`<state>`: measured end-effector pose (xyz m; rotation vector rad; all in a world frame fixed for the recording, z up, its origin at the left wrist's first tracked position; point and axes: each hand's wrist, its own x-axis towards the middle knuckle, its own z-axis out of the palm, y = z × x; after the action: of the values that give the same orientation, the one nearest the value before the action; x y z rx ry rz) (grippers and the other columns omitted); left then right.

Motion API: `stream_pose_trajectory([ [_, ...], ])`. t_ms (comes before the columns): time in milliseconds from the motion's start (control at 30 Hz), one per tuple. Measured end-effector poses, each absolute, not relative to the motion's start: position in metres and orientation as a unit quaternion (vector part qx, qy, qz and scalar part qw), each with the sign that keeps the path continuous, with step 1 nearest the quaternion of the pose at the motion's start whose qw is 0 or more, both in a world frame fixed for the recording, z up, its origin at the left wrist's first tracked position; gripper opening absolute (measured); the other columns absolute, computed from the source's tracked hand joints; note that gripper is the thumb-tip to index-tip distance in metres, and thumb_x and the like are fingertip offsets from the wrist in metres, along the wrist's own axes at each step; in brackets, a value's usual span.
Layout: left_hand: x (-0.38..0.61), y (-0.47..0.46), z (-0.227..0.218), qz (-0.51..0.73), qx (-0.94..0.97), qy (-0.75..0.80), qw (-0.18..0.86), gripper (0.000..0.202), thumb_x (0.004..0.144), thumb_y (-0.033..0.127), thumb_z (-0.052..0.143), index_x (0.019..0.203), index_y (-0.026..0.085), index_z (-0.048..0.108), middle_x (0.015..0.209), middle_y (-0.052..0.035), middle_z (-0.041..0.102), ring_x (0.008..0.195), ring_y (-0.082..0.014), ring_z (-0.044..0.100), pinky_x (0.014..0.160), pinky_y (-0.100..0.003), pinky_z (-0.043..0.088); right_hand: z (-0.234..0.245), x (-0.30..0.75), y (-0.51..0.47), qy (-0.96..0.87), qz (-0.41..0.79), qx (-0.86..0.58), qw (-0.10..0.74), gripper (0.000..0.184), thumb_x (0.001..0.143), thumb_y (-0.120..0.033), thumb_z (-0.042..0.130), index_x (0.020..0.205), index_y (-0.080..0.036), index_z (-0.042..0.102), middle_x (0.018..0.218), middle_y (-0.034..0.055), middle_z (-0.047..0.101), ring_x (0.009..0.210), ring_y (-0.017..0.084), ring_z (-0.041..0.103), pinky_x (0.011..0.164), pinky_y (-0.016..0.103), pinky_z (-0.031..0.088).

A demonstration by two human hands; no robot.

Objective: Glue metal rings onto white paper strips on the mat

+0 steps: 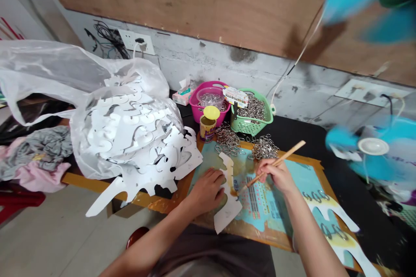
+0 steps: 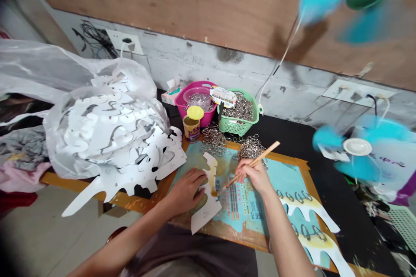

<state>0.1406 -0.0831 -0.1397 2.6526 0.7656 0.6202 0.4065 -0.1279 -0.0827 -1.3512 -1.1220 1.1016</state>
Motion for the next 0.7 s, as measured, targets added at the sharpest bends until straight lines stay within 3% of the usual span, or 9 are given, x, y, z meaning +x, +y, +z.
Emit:
stream_pose_trajectory([
  [133, 0.1407, -0.0827, -0.1405, 0.215, 0.927, 0.265, 0.153, 0.030, 0.082, 0.016, 0.055, 0.112, 0.018, 0.059, 0.118, -0.0101, 0.064, 0.112, -0.0268, 0.060, 0.114, -0.047, 0.041, -0.0879, 0.4108, -0.1302, -0.437, 0.419, -0.562, 0.563, 0.012, 0.070, -0.027, 0.066, 0.066, -0.018, 0.074, 0.058, 0.0034, 0.071, 0.048, 0.017, 0.064, 0.048, 0.025, 0.053],
  [267, 0.1406, -0.0827, -0.1402, 0.214, 0.928, 0.265, 0.152, 0.031, 0.080, 0.015, 0.054, 0.111, 0.018, 0.059, 0.119, -0.0106, 0.063, 0.112, -0.0271, 0.059, 0.113, -0.047, 0.041, -0.0895, 0.4122, -0.1330, -0.451, 0.478, -0.553, 0.512, 0.013, 0.068, -0.025, 0.065, 0.061, -0.018, 0.073, 0.054, 0.0033, 0.068, 0.041, 0.016, 0.060, 0.041, 0.025, 0.050],
  [400, 0.1405, -0.0831, -0.1393, 0.215, 0.928, 0.266, 0.149, 0.031, 0.081, 0.015, 0.054, 0.111, 0.018, 0.059, 0.118, -0.0103, 0.064, 0.111, -0.0267, 0.059, 0.112, -0.048, 0.043, -0.0890, 0.4117, -0.1333, -0.408, 0.425, -0.561, 0.581, 0.013, 0.069, -0.028, 0.066, 0.063, -0.019, 0.073, 0.059, 0.0038, 0.071, 0.046, 0.016, 0.064, 0.045, 0.025, 0.053],
  [467, 0.1405, -0.0832, -0.1392, 0.214, 0.928, 0.266, 0.148, 0.031, 0.081, 0.016, 0.054, 0.111, 0.019, 0.059, 0.119, -0.0100, 0.064, 0.111, -0.0269, 0.059, 0.111, -0.048, 0.044, -0.0892, 0.4118, -0.1332, -0.425, 0.437, -0.569, 0.552, 0.012, 0.069, -0.028, 0.068, 0.065, -0.018, 0.074, 0.059, 0.0040, 0.071, 0.048, 0.017, 0.065, 0.047, 0.025, 0.054],
  [533, 0.1406, -0.0832, -0.1395, 0.215, 0.928, 0.267, 0.146, 0.031, 0.080, 0.015, 0.055, 0.111, 0.019, 0.059, 0.119, -0.0097, 0.064, 0.112, -0.0269, 0.060, 0.112, -0.047, 0.043, -0.0895, 0.4118, -0.1336, -0.437, 0.479, -0.561, 0.514, 0.013, 0.067, -0.027, 0.067, 0.060, -0.018, 0.072, 0.053, 0.0039, 0.068, 0.041, 0.016, 0.061, 0.040, 0.025, 0.051],
  [600, 0.1407, -0.0833, -0.1401, 0.215, 0.928, 0.269, 0.143, 0.032, 0.080, 0.015, 0.054, 0.112, 0.019, 0.058, 0.119, -0.0095, 0.064, 0.112, -0.0269, 0.060, 0.113, -0.047, 0.042, -0.0901, 0.4116, -0.1345, -0.418, 0.477, -0.555, 0.538, 0.014, 0.066, -0.028, 0.066, 0.058, -0.018, 0.071, 0.053, 0.0038, 0.068, 0.039, 0.016, 0.060, 0.037, 0.025, 0.049],
  [700, 0.1408, -0.0834, -0.1405, 0.211, 0.930, 0.267, 0.140, 0.030, 0.081, 0.015, 0.054, 0.111, 0.018, 0.059, 0.120, -0.0102, 0.063, 0.113, -0.0274, 0.059, 0.113, -0.047, 0.041, -0.0916, 0.4110, -0.1368, -0.401, 0.435, -0.563, 0.577, 0.012, 0.069, -0.028, 0.068, 0.064, -0.019, 0.074, 0.059, 0.0037, 0.071, 0.047, 0.017, 0.065, 0.045, 0.024, 0.054],
])
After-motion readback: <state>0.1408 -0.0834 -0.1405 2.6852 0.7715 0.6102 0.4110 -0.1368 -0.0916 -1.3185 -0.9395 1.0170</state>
